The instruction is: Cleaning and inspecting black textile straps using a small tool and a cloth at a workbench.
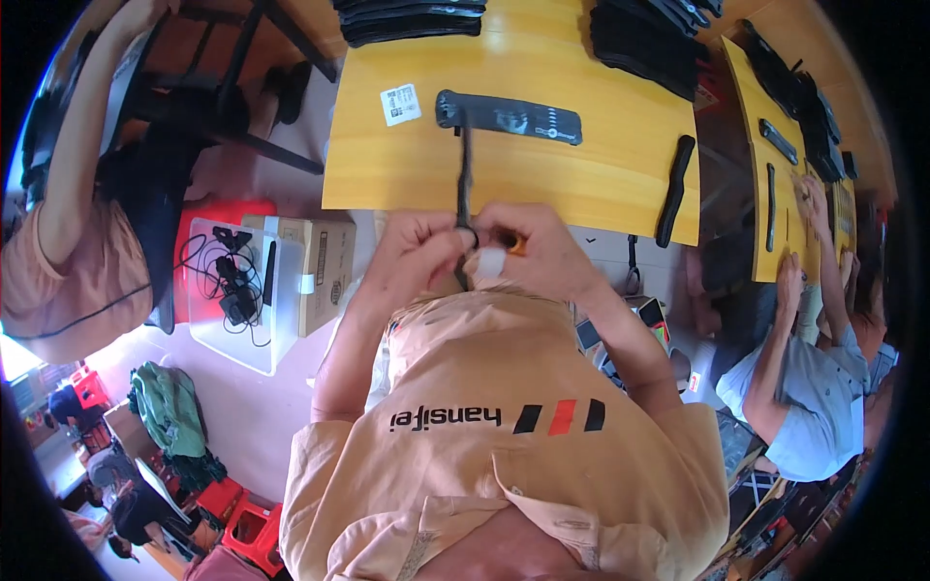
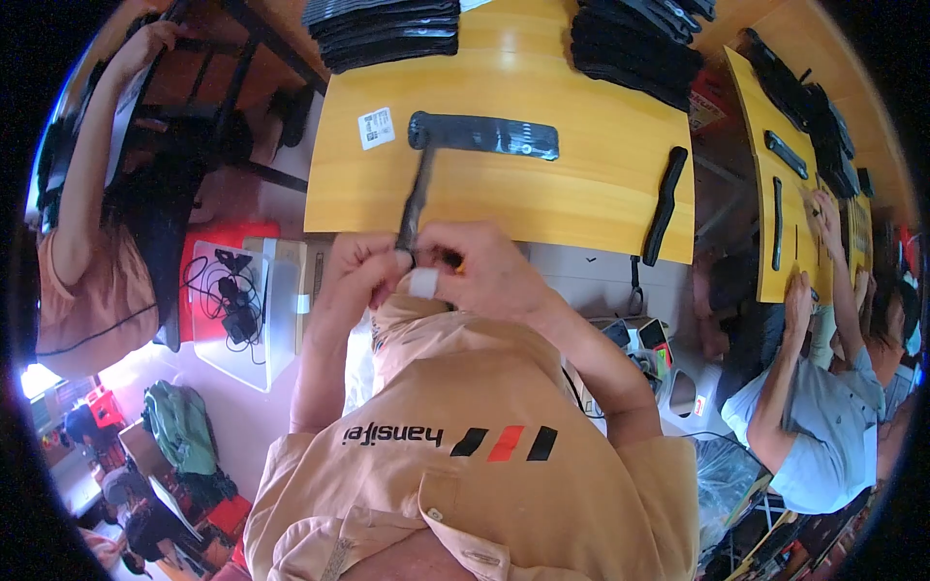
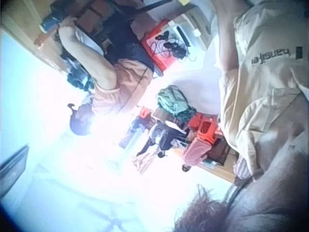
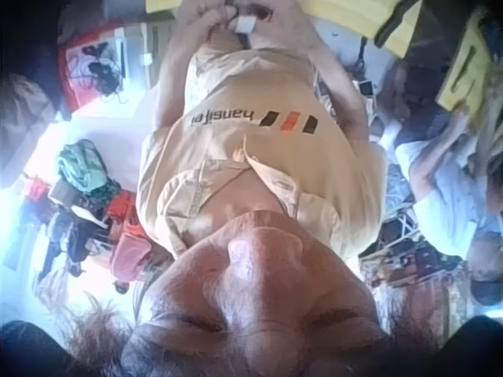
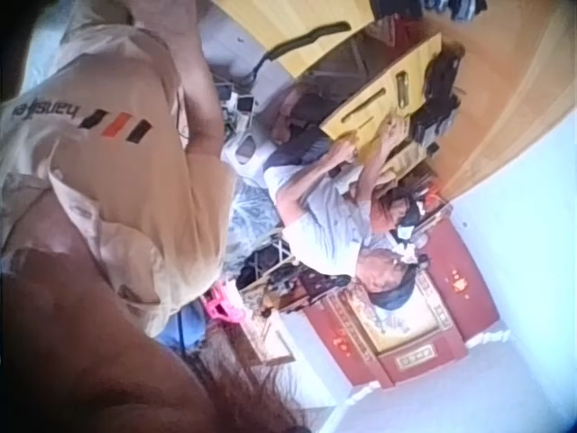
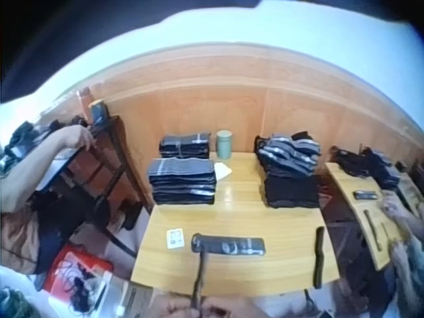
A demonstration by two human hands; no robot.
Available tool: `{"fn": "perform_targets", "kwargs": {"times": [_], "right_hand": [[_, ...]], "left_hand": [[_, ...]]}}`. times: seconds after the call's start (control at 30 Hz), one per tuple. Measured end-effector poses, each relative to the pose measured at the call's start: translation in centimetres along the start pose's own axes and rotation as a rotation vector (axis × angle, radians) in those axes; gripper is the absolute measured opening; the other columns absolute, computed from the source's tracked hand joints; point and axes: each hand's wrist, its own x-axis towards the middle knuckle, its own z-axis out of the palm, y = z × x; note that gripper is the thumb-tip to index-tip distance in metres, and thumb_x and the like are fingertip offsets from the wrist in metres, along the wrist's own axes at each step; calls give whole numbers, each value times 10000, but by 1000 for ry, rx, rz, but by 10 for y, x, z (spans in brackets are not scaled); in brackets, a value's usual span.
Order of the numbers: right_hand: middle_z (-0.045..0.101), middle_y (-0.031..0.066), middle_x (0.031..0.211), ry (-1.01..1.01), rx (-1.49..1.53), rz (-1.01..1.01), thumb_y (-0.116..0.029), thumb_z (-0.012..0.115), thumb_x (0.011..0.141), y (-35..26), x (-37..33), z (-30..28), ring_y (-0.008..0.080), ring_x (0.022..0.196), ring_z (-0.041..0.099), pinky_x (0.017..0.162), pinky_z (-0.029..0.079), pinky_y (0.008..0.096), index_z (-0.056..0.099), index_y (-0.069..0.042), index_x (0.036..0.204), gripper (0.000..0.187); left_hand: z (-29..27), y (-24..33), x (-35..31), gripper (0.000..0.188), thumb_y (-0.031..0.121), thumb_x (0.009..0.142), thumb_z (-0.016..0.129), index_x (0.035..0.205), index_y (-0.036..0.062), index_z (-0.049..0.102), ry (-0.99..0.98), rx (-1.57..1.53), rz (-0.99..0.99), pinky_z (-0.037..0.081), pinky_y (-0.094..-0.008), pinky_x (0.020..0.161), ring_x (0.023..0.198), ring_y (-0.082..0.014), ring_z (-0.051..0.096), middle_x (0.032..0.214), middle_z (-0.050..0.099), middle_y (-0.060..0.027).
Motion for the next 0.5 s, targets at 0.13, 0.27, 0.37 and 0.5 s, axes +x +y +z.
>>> {"fn": "perform_targets", "kwargs": {"times": [0.13, 0.27, 0.37, 0.5], "right_hand": [[358, 45, 569, -124, -71, -169, -54, 599, 750, -4, -3, 1, 93, 549, 332, 476, 297, 284, 482, 16, 713, 141], [357, 30, 532, -207, 26, -202, -52, 582, 770, -11, -6, -2, 92, 505, 351, 456, 287, 250, 464, 15, 676, 165], [386, 4, 505, -242, 345, -153, -84, 561, 805, -5, -10, -1, 66, 436, 354, 400, 260, 218, 447, -7, 621, 229], [446, -4, 507, -315, 1228, 134, -116, 517, 831, 7, -14, 3, 33, 380, 324, 346, 210, 196, 456, -43, 596, 254]], "left_hand": [[-4, 7, -10, 215, 87, 815, 521, 614, 12, 543, -191, -40, -84, 230, -183, 374, 403, -12, 356, 490, 438, 32], [0, 6, -16, 226, 104, 812, 530, 604, 14, 534, -261, -92, -68, 234, -179, 358, 392, -14, 368, 469, 442, 19], [4, -5, -17, 253, 126, 812, 538, 582, 25, 505, -344, -245, 57, 246, -180, 352, 380, -34, 378, 478, 452, 7], [13, -11, -9, 282, 143, 807, 549, 560, 43, 459, -453, -678, 32, 274, -187, 363, 385, -62, 409, 513, 477, -8]]}}
